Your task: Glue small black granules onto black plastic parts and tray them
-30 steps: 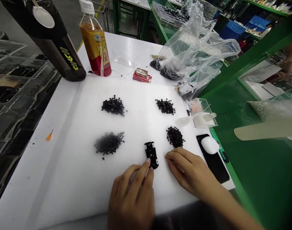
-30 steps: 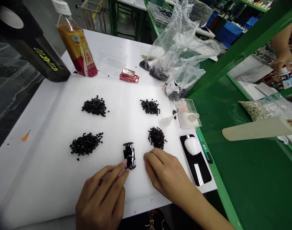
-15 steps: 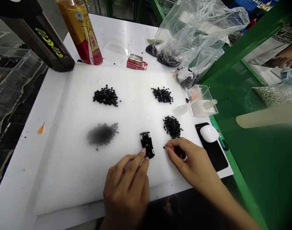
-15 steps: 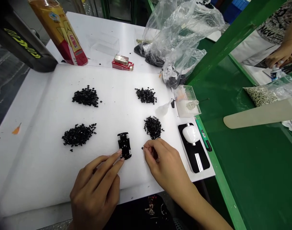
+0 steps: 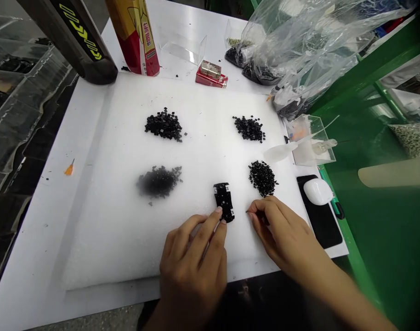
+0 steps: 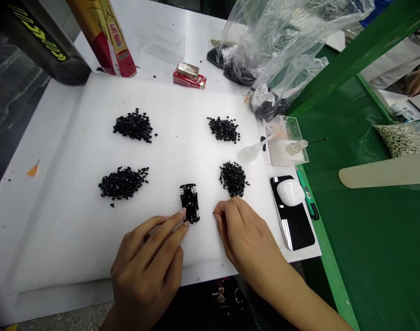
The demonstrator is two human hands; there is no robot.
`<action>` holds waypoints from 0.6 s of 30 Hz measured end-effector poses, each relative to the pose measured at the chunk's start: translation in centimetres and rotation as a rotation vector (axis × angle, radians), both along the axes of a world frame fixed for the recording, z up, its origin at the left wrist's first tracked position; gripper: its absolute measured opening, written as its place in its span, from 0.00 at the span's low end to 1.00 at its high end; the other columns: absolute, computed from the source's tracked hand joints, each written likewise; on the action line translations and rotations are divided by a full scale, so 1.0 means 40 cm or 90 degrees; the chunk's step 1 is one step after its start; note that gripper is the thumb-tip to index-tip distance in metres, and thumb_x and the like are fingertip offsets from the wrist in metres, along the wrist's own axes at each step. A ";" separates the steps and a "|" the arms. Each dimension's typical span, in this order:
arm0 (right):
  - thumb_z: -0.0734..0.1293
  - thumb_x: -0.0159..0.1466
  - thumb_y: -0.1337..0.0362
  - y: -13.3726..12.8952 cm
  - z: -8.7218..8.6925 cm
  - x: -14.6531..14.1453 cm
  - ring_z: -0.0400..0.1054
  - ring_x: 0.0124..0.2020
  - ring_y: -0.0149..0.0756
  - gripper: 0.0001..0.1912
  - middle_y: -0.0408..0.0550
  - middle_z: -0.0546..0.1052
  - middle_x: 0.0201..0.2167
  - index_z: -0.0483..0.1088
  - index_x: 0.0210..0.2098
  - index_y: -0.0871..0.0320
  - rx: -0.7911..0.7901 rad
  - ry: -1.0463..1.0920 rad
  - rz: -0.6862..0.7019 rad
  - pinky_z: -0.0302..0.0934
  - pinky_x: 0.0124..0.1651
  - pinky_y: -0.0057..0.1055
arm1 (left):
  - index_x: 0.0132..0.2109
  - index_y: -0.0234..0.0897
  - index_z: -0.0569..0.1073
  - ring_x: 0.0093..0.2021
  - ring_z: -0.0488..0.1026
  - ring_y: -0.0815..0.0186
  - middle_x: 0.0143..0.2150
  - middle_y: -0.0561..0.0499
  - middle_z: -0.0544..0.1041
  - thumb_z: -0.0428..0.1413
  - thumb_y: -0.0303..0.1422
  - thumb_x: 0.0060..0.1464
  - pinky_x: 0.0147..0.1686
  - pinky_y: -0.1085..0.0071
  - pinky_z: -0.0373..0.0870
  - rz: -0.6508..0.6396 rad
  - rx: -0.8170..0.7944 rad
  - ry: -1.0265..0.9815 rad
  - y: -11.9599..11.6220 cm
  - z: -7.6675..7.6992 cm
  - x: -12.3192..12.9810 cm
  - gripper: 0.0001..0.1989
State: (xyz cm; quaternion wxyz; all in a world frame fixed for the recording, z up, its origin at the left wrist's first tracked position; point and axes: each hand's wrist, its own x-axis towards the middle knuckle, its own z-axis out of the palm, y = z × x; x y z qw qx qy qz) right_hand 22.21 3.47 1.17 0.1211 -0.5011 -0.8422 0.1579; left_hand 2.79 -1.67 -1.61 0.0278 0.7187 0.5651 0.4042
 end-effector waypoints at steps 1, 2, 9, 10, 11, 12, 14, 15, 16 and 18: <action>0.58 0.77 0.66 -0.002 -0.001 0.000 0.66 0.36 0.37 0.05 0.46 0.69 0.39 0.65 0.46 0.57 0.005 -0.012 -0.001 0.62 0.39 0.35 | 0.47 0.29 0.82 0.50 0.77 0.57 0.53 0.45 0.84 0.58 0.16 0.60 0.44 0.61 0.71 -0.001 -0.001 0.000 0.000 0.000 0.000 0.12; 0.58 0.77 0.67 -0.004 -0.002 0.001 0.66 0.37 0.38 0.04 0.46 0.69 0.39 0.64 0.46 0.57 0.006 -0.020 0.002 0.62 0.39 0.36 | 0.48 0.29 0.82 0.50 0.77 0.56 0.53 0.45 0.84 0.58 0.16 0.60 0.44 0.61 0.71 -0.002 -0.002 0.001 -0.001 0.000 -0.001 0.12; 0.60 0.75 0.73 -0.009 -0.003 -0.015 0.65 0.41 0.34 0.05 0.47 0.68 0.42 0.63 0.47 0.59 0.010 0.079 0.071 0.62 0.45 0.31 | 0.47 0.29 0.82 0.49 0.78 0.56 0.54 0.46 0.84 0.58 0.18 0.61 0.42 0.60 0.71 -0.001 -0.005 -0.008 -0.002 0.000 -0.004 0.11; 0.61 0.74 0.74 -0.009 -0.007 -0.021 0.65 0.42 0.34 0.06 0.48 0.68 0.42 0.63 0.48 0.60 0.025 0.095 0.080 0.63 0.46 0.31 | 0.48 0.29 0.82 0.50 0.78 0.56 0.54 0.46 0.83 0.58 0.18 0.61 0.42 0.60 0.71 0.000 -0.004 -0.010 -0.003 0.000 -0.004 0.11; 0.61 0.73 0.76 -0.009 -0.011 -0.027 0.65 0.42 0.35 0.07 0.49 0.68 0.43 0.63 0.49 0.61 0.044 0.102 0.092 0.63 0.46 0.32 | 0.48 0.29 0.82 0.50 0.78 0.56 0.54 0.46 0.83 0.58 0.18 0.61 0.41 0.60 0.71 0.001 -0.005 -0.011 -0.003 0.000 -0.004 0.11; 0.62 0.72 0.77 -0.009 -0.015 -0.032 0.65 0.43 0.36 0.09 0.50 0.69 0.43 0.63 0.50 0.62 0.063 0.100 0.106 0.63 0.47 0.33 | 0.48 0.30 0.82 0.50 0.78 0.56 0.54 0.46 0.83 0.58 0.19 0.61 0.41 0.60 0.71 0.002 -0.007 -0.011 -0.004 0.000 -0.004 0.11; 0.63 0.71 0.79 -0.008 -0.023 -0.039 0.65 0.43 0.37 0.11 0.52 0.69 0.43 0.64 0.51 0.65 0.090 0.081 0.132 0.64 0.47 0.35 | 0.48 0.30 0.82 0.50 0.78 0.55 0.55 0.47 0.83 0.58 0.19 0.62 0.42 0.60 0.71 0.003 -0.014 -0.013 -0.005 0.000 -0.004 0.11; 0.63 0.70 0.80 -0.008 -0.026 -0.039 0.65 0.43 0.38 0.12 0.53 0.69 0.43 0.65 0.51 0.66 0.098 0.071 0.141 0.64 0.47 0.36 | 0.48 0.30 0.82 0.50 0.78 0.55 0.55 0.47 0.83 0.57 0.19 0.62 0.42 0.59 0.71 0.002 -0.016 -0.015 -0.006 0.000 -0.004 0.11; 0.63 0.70 0.81 -0.007 -0.029 -0.039 0.65 0.43 0.38 0.12 0.53 0.70 0.44 0.65 0.52 0.66 0.101 0.066 0.146 0.64 0.47 0.36 | 0.48 0.30 0.82 0.50 0.78 0.55 0.55 0.47 0.83 0.57 0.20 0.62 0.42 0.59 0.71 0.002 -0.018 -0.017 -0.007 -0.001 -0.004 0.11; 0.64 0.69 0.81 -0.006 -0.032 -0.034 0.65 0.44 0.38 0.13 0.54 0.70 0.44 0.65 0.51 0.67 0.103 0.066 0.151 0.64 0.48 0.36 | 0.49 0.30 0.82 0.50 0.78 0.55 0.56 0.47 0.82 0.57 0.20 0.62 0.41 0.59 0.71 0.001 -0.018 -0.020 -0.007 -0.002 -0.003 0.11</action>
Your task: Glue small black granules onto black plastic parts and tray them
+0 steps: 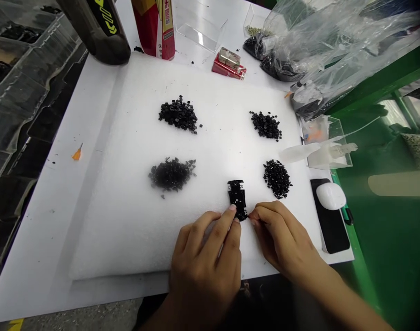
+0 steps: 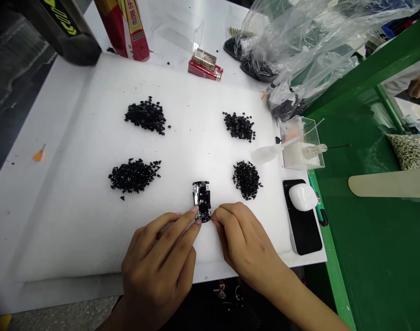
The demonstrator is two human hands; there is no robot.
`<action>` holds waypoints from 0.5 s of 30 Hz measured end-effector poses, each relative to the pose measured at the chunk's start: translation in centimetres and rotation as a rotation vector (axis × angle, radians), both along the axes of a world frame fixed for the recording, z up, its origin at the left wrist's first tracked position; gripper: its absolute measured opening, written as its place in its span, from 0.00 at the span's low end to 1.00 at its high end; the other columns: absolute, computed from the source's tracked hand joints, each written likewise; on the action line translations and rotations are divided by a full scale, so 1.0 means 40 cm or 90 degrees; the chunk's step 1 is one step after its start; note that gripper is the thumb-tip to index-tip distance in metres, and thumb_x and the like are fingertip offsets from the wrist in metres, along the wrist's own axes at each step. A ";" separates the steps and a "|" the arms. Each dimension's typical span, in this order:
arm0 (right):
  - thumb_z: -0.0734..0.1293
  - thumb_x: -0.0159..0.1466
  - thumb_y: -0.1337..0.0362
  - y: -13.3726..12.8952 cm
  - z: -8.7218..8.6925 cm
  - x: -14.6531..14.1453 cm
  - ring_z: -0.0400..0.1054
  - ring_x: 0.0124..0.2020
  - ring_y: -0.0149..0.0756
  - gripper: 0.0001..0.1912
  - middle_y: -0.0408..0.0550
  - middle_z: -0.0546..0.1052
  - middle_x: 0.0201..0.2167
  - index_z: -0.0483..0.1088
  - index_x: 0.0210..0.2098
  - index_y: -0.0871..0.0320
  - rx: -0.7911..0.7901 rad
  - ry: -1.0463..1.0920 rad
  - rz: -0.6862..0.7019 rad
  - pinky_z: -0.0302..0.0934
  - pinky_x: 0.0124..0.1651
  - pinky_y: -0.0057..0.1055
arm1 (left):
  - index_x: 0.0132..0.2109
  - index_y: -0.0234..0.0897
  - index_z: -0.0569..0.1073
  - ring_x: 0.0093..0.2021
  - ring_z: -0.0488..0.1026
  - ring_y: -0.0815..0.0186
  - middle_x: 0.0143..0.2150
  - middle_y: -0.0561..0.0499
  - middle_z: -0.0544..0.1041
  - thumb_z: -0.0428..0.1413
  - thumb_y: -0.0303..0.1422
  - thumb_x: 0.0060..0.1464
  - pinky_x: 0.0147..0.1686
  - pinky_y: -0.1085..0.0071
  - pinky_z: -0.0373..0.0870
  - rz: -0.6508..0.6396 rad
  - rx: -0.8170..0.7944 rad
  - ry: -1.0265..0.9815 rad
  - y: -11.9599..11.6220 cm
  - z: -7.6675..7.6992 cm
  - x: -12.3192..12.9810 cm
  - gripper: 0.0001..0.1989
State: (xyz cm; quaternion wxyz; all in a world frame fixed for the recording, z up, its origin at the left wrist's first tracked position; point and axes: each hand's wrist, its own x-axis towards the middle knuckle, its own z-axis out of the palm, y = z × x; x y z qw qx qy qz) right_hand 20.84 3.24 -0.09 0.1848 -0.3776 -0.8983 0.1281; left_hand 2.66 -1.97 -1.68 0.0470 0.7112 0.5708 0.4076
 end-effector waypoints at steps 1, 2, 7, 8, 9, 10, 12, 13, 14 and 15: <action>0.64 0.69 0.82 0.000 -0.001 0.003 0.65 0.44 0.38 0.13 0.55 0.70 0.44 0.66 0.51 0.68 0.003 0.003 0.004 0.64 0.47 0.36 | 0.49 0.30 0.81 0.50 0.78 0.54 0.56 0.46 0.82 0.57 0.20 0.62 0.41 0.59 0.71 0.000 0.000 0.000 0.000 0.000 0.000 0.11; 0.64 0.69 0.82 0.001 -0.001 0.005 0.65 0.44 0.38 0.13 0.55 0.70 0.44 0.66 0.51 0.68 0.005 0.004 0.009 0.65 0.47 0.36 | 0.49 0.29 0.81 0.50 0.78 0.54 0.56 0.46 0.82 0.57 0.20 0.62 0.41 0.59 0.71 0.001 -0.001 0.000 0.000 -0.001 0.000 0.11; 0.64 0.68 0.82 0.001 0.006 0.013 0.66 0.45 0.42 0.16 0.59 0.71 0.46 0.66 0.54 0.69 0.025 -0.029 0.034 0.66 0.47 0.39 | 0.49 0.29 0.81 0.50 0.78 0.54 0.56 0.46 0.82 0.57 0.20 0.62 0.42 0.59 0.71 0.001 0.002 0.006 0.000 -0.002 -0.002 0.12; 0.63 0.68 0.82 0.001 0.008 0.015 0.67 0.46 0.43 0.16 0.60 0.72 0.47 0.66 0.55 0.69 0.028 -0.040 0.041 0.67 0.48 0.40 | 0.49 0.29 0.81 0.50 0.78 0.54 0.56 0.46 0.82 0.57 0.20 0.62 0.42 0.59 0.71 -0.001 0.001 0.008 0.000 -0.002 -0.002 0.12; 0.63 0.68 0.82 0.000 0.010 0.017 0.67 0.46 0.44 0.17 0.60 0.72 0.47 0.66 0.56 0.69 0.029 -0.049 0.047 0.68 0.48 0.41 | 0.49 0.30 0.81 0.50 0.78 0.54 0.56 0.46 0.82 0.57 0.20 0.62 0.42 0.59 0.71 -0.001 0.000 0.009 0.000 -0.002 -0.002 0.12; 0.63 0.68 0.82 0.000 0.012 0.018 0.67 0.46 0.44 0.18 0.61 0.72 0.48 0.65 0.57 0.68 0.028 -0.056 0.049 0.68 0.48 0.41 | 0.49 0.30 0.81 0.50 0.78 0.54 0.57 0.46 0.82 0.57 0.20 0.62 0.42 0.59 0.72 -0.001 -0.003 0.009 0.000 -0.002 -0.002 0.12; 0.62 0.69 0.81 0.000 0.014 0.022 0.68 0.45 0.43 0.21 0.59 0.73 0.49 0.65 0.59 0.65 0.014 -0.054 0.047 0.69 0.47 0.41 | 0.49 0.30 0.81 0.50 0.78 0.54 0.57 0.46 0.82 0.57 0.20 0.62 0.42 0.59 0.72 0.000 -0.005 0.008 -0.001 -0.002 -0.001 0.12; 0.63 0.69 0.80 -0.001 0.015 0.023 0.69 0.45 0.43 0.21 0.58 0.74 0.49 0.65 0.60 0.63 0.006 -0.041 0.037 0.70 0.47 0.41 | 0.49 0.30 0.81 0.50 0.78 0.55 0.57 0.46 0.82 0.56 0.20 0.63 0.42 0.59 0.72 0.001 -0.003 0.007 -0.001 -0.002 0.000 0.12; 0.63 0.69 0.79 -0.002 0.016 0.024 0.69 0.45 0.41 0.22 0.57 0.74 0.49 0.66 0.61 0.61 -0.005 -0.024 0.026 0.71 0.46 0.40 | 0.49 0.30 0.81 0.50 0.78 0.55 0.57 0.47 0.82 0.56 0.20 0.63 0.42 0.59 0.72 0.002 -0.002 0.007 -0.001 -0.002 0.001 0.12; 0.64 0.70 0.79 -0.003 0.018 0.025 0.70 0.45 0.40 0.22 0.55 0.74 0.49 0.66 0.61 0.59 -0.021 -0.004 0.014 0.71 0.47 0.39 | 0.49 0.30 0.81 0.50 0.78 0.55 0.56 0.47 0.82 0.56 0.20 0.63 0.42 0.59 0.72 0.001 0.000 0.007 -0.001 -0.003 0.001 0.12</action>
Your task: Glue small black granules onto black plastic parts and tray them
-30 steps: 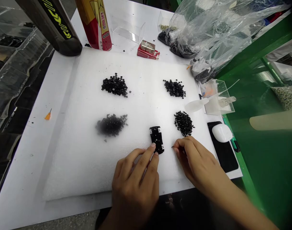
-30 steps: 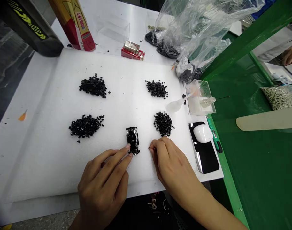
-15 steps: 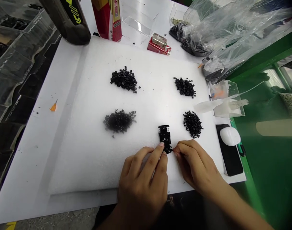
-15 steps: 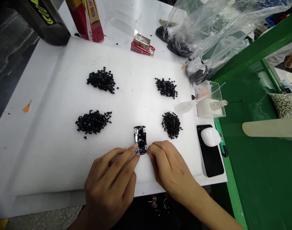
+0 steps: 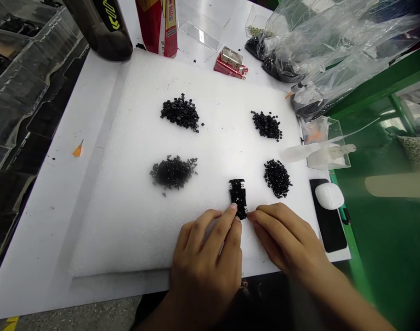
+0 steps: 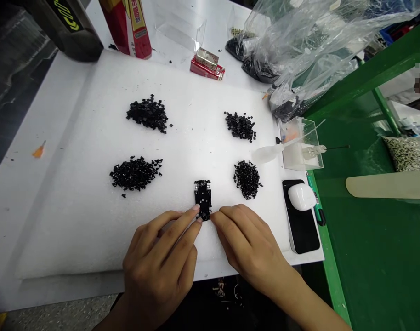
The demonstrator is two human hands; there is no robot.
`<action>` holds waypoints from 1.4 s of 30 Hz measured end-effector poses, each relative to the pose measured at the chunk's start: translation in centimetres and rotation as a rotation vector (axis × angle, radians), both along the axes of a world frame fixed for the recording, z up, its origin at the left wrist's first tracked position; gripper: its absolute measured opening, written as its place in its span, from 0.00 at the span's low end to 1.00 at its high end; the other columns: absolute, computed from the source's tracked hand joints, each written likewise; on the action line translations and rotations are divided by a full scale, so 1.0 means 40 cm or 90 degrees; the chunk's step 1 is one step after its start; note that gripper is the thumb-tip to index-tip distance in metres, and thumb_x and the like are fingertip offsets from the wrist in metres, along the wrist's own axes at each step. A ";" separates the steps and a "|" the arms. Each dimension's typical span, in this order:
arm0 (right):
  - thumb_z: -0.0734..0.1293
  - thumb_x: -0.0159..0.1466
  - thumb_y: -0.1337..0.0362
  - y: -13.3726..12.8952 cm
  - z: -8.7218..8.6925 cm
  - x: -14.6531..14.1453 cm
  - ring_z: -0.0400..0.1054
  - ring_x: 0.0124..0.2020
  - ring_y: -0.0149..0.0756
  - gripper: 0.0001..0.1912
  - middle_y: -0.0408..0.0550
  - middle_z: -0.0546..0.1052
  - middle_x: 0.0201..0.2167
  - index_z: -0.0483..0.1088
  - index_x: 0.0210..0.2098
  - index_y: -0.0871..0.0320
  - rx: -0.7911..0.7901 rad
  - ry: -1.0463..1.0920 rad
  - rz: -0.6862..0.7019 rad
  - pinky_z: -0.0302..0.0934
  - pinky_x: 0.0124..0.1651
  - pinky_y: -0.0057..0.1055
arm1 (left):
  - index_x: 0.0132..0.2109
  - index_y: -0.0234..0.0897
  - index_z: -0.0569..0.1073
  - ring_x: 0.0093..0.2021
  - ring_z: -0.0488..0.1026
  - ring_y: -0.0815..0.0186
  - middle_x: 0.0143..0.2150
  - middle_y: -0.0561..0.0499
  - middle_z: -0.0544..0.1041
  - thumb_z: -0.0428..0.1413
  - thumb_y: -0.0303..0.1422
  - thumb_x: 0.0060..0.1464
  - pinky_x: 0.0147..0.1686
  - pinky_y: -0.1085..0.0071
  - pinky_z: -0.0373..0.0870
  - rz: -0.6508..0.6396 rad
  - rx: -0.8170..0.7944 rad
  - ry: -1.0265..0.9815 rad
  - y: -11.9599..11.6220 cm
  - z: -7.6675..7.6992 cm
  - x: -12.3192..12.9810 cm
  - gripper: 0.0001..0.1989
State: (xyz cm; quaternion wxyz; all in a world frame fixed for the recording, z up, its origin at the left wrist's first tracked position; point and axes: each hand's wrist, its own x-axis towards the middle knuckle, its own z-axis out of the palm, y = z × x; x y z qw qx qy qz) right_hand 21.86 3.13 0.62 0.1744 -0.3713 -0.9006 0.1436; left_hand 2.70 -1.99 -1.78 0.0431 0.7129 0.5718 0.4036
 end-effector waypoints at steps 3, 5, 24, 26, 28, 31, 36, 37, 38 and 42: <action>0.66 0.70 0.77 -0.005 0.008 0.004 0.72 0.46 0.37 0.20 0.51 0.75 0.48 0.70 0.59 0.56 -0.071 0.065 -0.031 0.72 0.48 0.34 | 0.48 0.30 0.81 0.49 0.79 0.55 0.56 0.46 0.83 0.57 0.19 0.61 0.40 0.59 0.72 0.004 0.009 0.004 0.002 0.001 0.000 0.12; 0.67 0.70 0.76 -0.007 0.015 0.008 0.73 0.46 0.35 0.18 0.48 0.76 0.47 0.72 0.56 0.54 -0.121 0.104 -0.056 0.72 0.48 0.32 | 0.48 0.30 0.81 0.49 0.79 0.55 0.55 0.45 0.83 0.57 0.18 0.60 0.40 0.60 0.72 0.008 0.014 0.008 0.004 0.001 0.000 0.12; 0.63 0.74 0.64 0.044 0.049 -0.017 0.74 0.37 0.36 0.07 0.47 0.78 0.38 0.74 0.45 0.53 -0.206 0.038 -0.107 0.72 0.38 0.31 | 0.48 0.31 0.81 0.48 0.79 0.56 0.54 0.47 0.83 0.55 0.17 0.61 0.41 0.60 0.73 0.020 0.030 -0.015 0.001 -0.005 -0.001 0.13; 0.63 0.74 0.66 0.030 0.033 -0.019 0.74 0.39 0.35 0.07 0.48 0.77 0.41 0.73 0.47 0.54 -0.153 0.034 -0.086 0.72 0.40 0.31 | 0.47 0.31 0.81 0.48 0.79 0.56 0.54 0.47 0.83 0.56 0.17 0.60 0.41 0.60 0.72 0.018 0.036 -0.011 0.002 -0.007 -0.001 0.13; 0.62 0.74 0.68 0.025 0.025 -0.024 0.74 0.40 0.35 0.07 0.49 0.76 0.42 0.71 0.48 0.54 -0.107 0.016 -0.071 0.72 0.41 0.31 | 0.47 0.31 0.81 0.48 0.79 0.56 0.54 0.47 0.84 0.55 0.16 0.60 0.41 0.60 0.72 0.015 0.040 -0.011 0.004 -0.007 -0.002 0.13; 0.62 0.74 0.69 0.024 0.022 -0.022 0.73 0.39 0.35 0.07 0.48 0.75 0.41 0.68 0.49 0.54 -0.074 -0.006 -0.066 0.71 0.42 0.33 | 0.48 0.31 0.81 0.48 0.78 0.55 0.53 0.47 0.84 0.55 0.16 0.60 0.42 0.59 0.72 0.013 0.034 -0.011 0.005 -0.002 -0.002 0.14; 0.62 0.74 0.69 0.011 0.024 0.007 0.73 0.41 0.37 0.08 0.49 0.74 0.43 0.68 0.51 0.55 -0.066 -0.051 -0.071 0.72 0.45 0.35 | 0.47 0.31 0.81 0.49 0.78 0.56 0.53 0.47 0.84 0.55 0.16 0.60 0.41 0.60 0.71 0.010 0.033 0.001 0.004 0.001 -0.001 0.14; 0.61 0.74 0.70 0.008 0.022 0.011 0.73 0.42 0.38 0.09 0.51 0.75 0.44 0.68 0.52 0.56 -0.051 -0.064 -0.069 0.72 0.46 0.37 | 0.47 0.31 0.81 0.49 0.78 0.56 0.54 0.47 0.84 0.55 0.16 0.60 0.41 0.60 0.71 0.008 0.032 0.002 0.004 0.001 -0.001 0.14; 0.61 0.74 0.72 0.005 0.019 0.014 0.73 0.43 0.40 0.12 0.52 0.75 0.45 0.68 0.54 0.57 -0.029 -0.071 -0.065 0.72 0.47 0.38 | 0.47 0.31 0.81 0.49 0.78 0.55 0.54 0.47 0.83 0.55 0.17 0.60 0.41 0.60 0.71 0.005 0.033 0.003 0.004 0.001 -0.001 0.13; 0.61 0.72 0.76 -0.004 0.007 0.003 0.73 0.42 0.40 0.18 0.52 0.78 0.44 0.70 0.57 0.56 0.047 -0.031 -0.070 0.72 0.44 0.38 | 0.47 0.30 0.81 0.49 0.78 0.55 0.53 0.46 0.84 0.56 0.17 0.61 0.43 0.60 0.72 0.001 0.028 0.000 0.005 0.002 -0.002 0.12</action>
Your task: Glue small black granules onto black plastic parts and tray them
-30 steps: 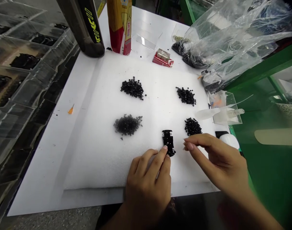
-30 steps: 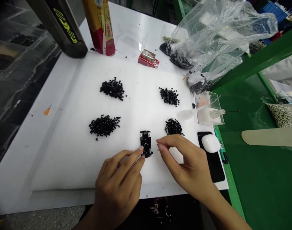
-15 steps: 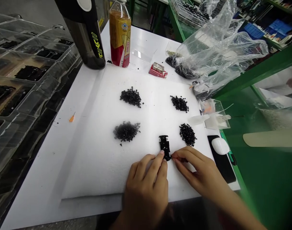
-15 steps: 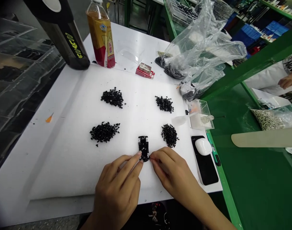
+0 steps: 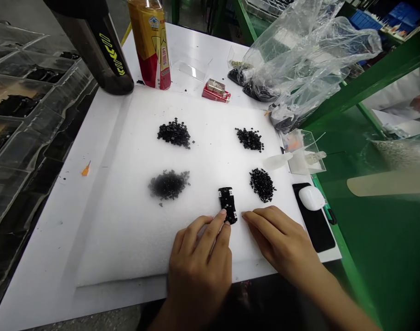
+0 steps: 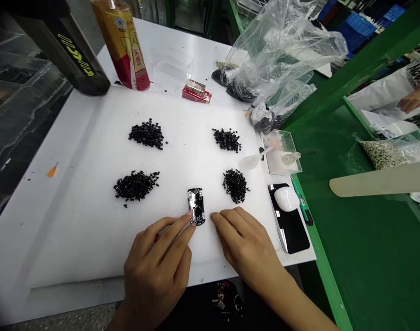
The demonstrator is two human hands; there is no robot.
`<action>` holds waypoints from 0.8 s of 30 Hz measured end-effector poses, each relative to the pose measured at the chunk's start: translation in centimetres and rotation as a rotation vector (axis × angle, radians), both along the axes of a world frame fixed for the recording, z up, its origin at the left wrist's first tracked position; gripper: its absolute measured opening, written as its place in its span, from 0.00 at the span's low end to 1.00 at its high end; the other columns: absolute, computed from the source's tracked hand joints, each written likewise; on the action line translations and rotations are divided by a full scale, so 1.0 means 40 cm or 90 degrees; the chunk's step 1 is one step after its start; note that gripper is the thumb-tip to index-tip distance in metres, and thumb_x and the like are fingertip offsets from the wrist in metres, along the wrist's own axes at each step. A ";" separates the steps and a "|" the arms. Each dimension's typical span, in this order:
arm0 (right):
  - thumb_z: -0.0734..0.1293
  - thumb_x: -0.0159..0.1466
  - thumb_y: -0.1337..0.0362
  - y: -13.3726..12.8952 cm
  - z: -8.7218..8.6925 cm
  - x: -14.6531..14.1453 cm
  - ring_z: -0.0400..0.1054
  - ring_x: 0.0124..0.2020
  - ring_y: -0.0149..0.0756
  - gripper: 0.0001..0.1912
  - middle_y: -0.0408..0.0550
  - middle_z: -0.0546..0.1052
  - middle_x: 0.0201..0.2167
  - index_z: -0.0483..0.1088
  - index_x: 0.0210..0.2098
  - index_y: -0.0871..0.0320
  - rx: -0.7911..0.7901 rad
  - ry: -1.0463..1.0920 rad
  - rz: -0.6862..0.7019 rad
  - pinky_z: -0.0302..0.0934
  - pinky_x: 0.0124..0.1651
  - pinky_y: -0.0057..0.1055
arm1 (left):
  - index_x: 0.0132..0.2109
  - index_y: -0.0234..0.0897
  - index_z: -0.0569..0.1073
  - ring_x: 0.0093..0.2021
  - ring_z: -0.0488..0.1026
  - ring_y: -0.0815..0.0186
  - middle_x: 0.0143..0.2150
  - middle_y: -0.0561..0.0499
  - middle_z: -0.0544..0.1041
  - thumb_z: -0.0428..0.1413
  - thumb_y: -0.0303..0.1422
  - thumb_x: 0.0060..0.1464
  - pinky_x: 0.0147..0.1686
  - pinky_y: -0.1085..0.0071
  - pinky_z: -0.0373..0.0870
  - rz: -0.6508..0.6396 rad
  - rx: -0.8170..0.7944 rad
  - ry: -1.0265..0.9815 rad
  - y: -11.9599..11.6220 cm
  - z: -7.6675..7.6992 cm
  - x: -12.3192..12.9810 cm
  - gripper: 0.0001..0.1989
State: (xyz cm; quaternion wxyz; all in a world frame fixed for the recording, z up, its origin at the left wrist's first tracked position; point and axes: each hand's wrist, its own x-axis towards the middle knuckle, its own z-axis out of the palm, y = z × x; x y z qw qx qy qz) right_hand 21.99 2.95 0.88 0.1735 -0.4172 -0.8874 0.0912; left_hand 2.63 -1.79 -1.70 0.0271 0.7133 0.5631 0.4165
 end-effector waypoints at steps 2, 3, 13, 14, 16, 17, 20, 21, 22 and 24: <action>0.63 0.73 0.73 -0.006 -0.001 -0.011 0.74 0.41 0.39 0.14 0.50 0.78 0.43 0.72 0.54 0.55 -0.006 0.059 -0.064 0.72 0.44 0.36 | 0.48 0.30 0.81 0.49 0.78 0.56 0.53 0.46 0.84 0.57 0.17 0.60 0.43 0.60 0.72 0.000 -0.001 -0.001 0.001 0.001 0.000 0.13; 0.64 0.73 0.71 -0.010 0.001 -0.016 0.74 0.39 0.38 0.11 0.49 0.78 0.41 0.73 0.52 0.55 -0.026 0.088 -0.116 0.72 0.42 0.35 | 0.48 0.30 0.81 0.49 0.78 0.56 0.53 0.46 0.84 0.57 0.16 0.60 0.43 0.61 0.72 -0.001 0.000 0.001 0.001 0.001 0.000 0.13; 0.68 0.71 0.57 -0.052 0.004 -0.081 0.70 0.29 0.35 0.07 0.43 0.76 0.31 0.75 0.39 0.53 -0.185 0.191 -0.412 0.62 0.24 0.28 | 0.48 0.30 0.81 0.49 0.78 0.57 0.53 0.45 0.84 0.58 0.15 0.58 0.42 0.61 0.71 -0.005 0.000 0.013 0.003 -0.001 -0.002 0.14; 0.68 0.70 0.57 -0.054 0.001 -0.085 0.70 0.29 0.35 0.08 0.43 0.76 0.30 0.75 0.39 0.53 -0.180 0.188 -0.418 0.62 0.24 0.28 | 0.48 0.30 0.81 0.49 0.78 0.56 0.53 0.45 0.84 0.58 0.16 0.59 0.42 0.61 0.71 -0.007 -0.002 0.014 0.003 -0.001 -0.002 0.14; 0.68 0.70 0.57 -0.056 -0.003 -0.091 0.70 0.29 0.36 0.08 0.43 0.75 0.30 0.75 0.38 0.53 -0.172 0.183 -0.420 0.63 0.27 0.30 | 0.48 0.30 0.81 0.49 0.77 0.56 0.53 0.45 0.84 0.57 0.16 0.59 0.43 0.61 0.71 -0.010 -0.003 0.014 0.002 -0.001 -0.003 0.13; 0.67 0.70 0.58 -0.057 -0.005 -0.093 0.69 0.29 0.36 0.07 0.43 0.75 0.30 0.75 0.38 0.53 -0.169 0.181 -0.417 0.63 0.28 0.30 | 0.48 0.30 0.81 0.49 0.77 0.56 0.53 0.45 0.84 0.57 0.16 0.60 0.43 0.60 0.71 -0.010 -0.004 0.014 0.001 -0.001 -0.003 0.13; 0.67 0.70 0.59 -0.054 -0.003 -0.096 0.69 0.29 0.36 0.06 0.42 0.75 0.30 0.75 0.38 0.53 -0.178 0.182 -0.399 0.63 0.30 0.32 | 0.48 0.29 0.81 0.49 0.77 0.56 0.53 0.45 0.84 0.57 0.17 0.60 0.43 0.60 0.71 -0.008 -0.006 0.011 0.000 -0.003 -0.003 0.13; 0.67 0.70 0.60 -0.053 -0.002 -0.097 0.69 0.29 0.35 0.06 0.42 0.75 0.30 0.75 0.39 0.53 -0.184 0.182 -0.393 0.62 0.31 0.32 | 0.49 0.29 0.81 0.49 0.77 0.56 0.53 0.45 0.84 0.57 0.17 0.60 0.43 0.60 0.71 -0.007 -0.009 0.009 0.000 -0.003 -0.002 0.13; 0.67 0.70 0.60 -0.050 -0.001 -0.097 0.69 0.29 0.35 0.05 0.41 0.75 0.30 0.75 0.39 0.52 -0.188 0.178 -0.388 0.62 0.32 0.33 | 0.49 0.30 0.81 0.49 0.77 0.56 0.53 0.45 0.84 0.57 0.17 0.60 0.43 0.60 0.71 -0.005 -0.011 0.007 0.000 -0.004 -0.002 0.13; 0.67 0.71 0.61 -0.047 0.002 -0.096 0.69 0.31 0.35 0.04 0.40 0.75 0.31 0.74 0.40 0.52 -0.187 0.161 -0.372 0.62 0.35 0.34 | 0.49 0.30 0.81 0.49 0.77 0.56 0.54 0.46 0.84 0.58 0.17 0.60 0.43 0.60 0.71 -0.002 -0.014 0.004 0.000 -0.004 0.000 0.13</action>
